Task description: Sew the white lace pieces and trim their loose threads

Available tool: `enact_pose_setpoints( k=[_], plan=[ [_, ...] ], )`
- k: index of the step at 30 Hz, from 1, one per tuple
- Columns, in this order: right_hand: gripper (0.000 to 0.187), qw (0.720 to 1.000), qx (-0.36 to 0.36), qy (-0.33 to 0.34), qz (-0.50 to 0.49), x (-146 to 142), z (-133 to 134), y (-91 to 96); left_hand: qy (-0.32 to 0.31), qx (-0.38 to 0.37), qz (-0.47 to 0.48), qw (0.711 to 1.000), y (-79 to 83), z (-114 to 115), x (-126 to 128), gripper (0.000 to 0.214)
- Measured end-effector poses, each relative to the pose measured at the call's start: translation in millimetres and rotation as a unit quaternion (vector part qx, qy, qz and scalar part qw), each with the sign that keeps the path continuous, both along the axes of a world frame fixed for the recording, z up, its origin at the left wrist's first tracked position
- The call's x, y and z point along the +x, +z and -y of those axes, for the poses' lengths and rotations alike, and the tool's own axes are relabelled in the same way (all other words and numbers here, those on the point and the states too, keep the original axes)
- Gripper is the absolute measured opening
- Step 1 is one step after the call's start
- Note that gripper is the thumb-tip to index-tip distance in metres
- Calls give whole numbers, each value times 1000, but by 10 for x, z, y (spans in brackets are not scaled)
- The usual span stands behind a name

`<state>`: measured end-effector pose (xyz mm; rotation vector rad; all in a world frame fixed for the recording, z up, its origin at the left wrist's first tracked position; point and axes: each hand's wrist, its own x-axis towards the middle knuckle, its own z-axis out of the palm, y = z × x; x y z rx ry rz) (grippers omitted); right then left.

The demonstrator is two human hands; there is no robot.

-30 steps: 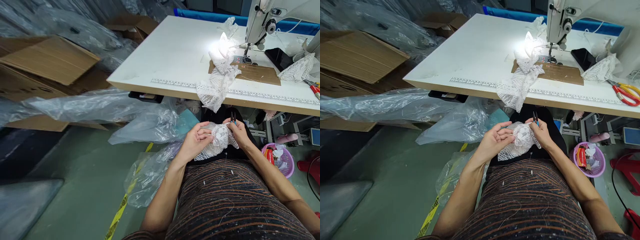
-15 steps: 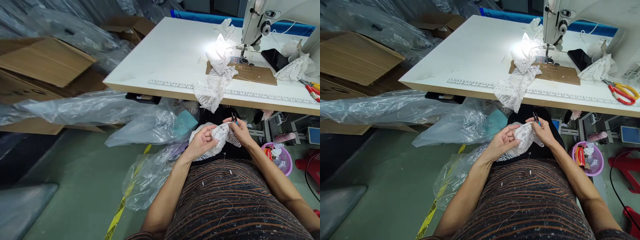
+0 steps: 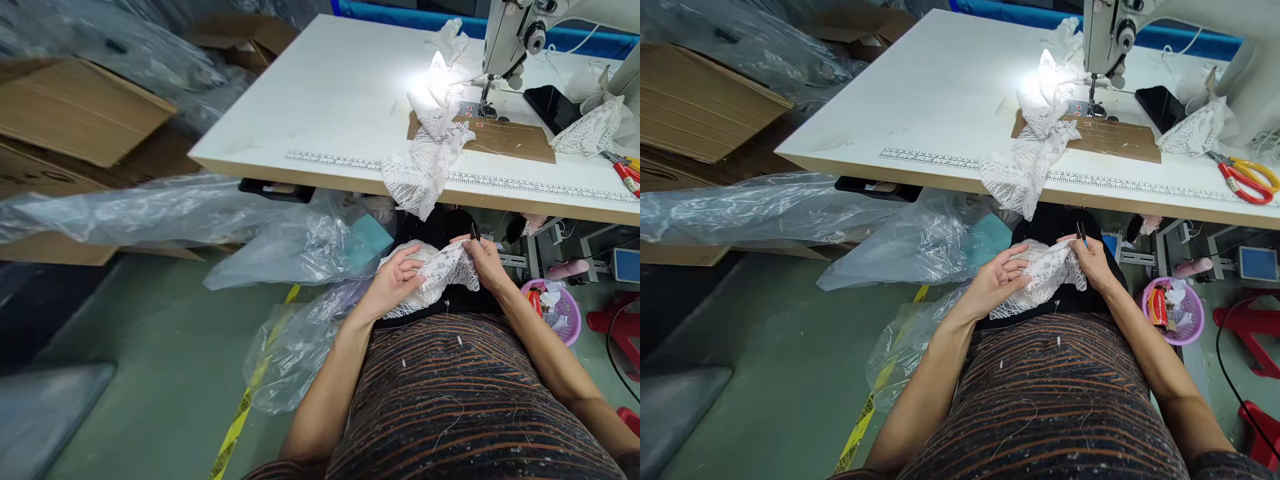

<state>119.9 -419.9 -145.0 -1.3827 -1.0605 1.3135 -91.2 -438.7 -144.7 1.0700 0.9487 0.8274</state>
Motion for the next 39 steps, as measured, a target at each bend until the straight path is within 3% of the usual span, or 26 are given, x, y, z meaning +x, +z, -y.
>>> enact_pose_setpoints(
  k=[8, 12, 15, 17, 21, 24, 27, 30, 33, 36, 39],
  plan=[
    [35, 999, 10, -3, 39, -41, 23, 104, -24, 13, -6, 1000, 2, 48, 1, 63],
    [34, 998, 3, 23, 52, 54, 115, 198, -6, 69, -83, 994, 59, 17, -140, 57],
    [35, 997, 4, 28, 68, 166, 173, 269, 89, 132, -210, 965, 63, -121, -258, 41],
    [34, 997, 6, 17, 76, 227, 183, 286, 120, 151, -280, 941, 26, -225, -275, 29],
    [21, 999, -11, 29, 28, 284, 138, 227, 87, 163, -358, 915, -103, -325, -165, 25],
    [25, 998, -24, 50, -39, 281, 78, 137, 73, 187, -410, 890, -173, -299, -95, 21],
    [27, 994, -20, 60, -85, 244, 20, 60, 85, 229, -403, 882, -189, -251, -104, 12],
    [32, 991, -21, 88, -96, 179, -27, 17, 113, 273, -365, 883, -167, -209, -143, 10],
    [36, 991, -16, 127, -50, 95, -71, 4, 109, 277, -295, 908, -139, -172, -160, 14],
    [37, 980, -2, 199, 7, 7, -116, 2, 72, 211, -213, 951, -118, -146, -149, 18],
    [38, 961, 1, 276, 26, -64, -143, -6, 47, 139, -167, 975, -100, -146, -126, 26]
  ],
)
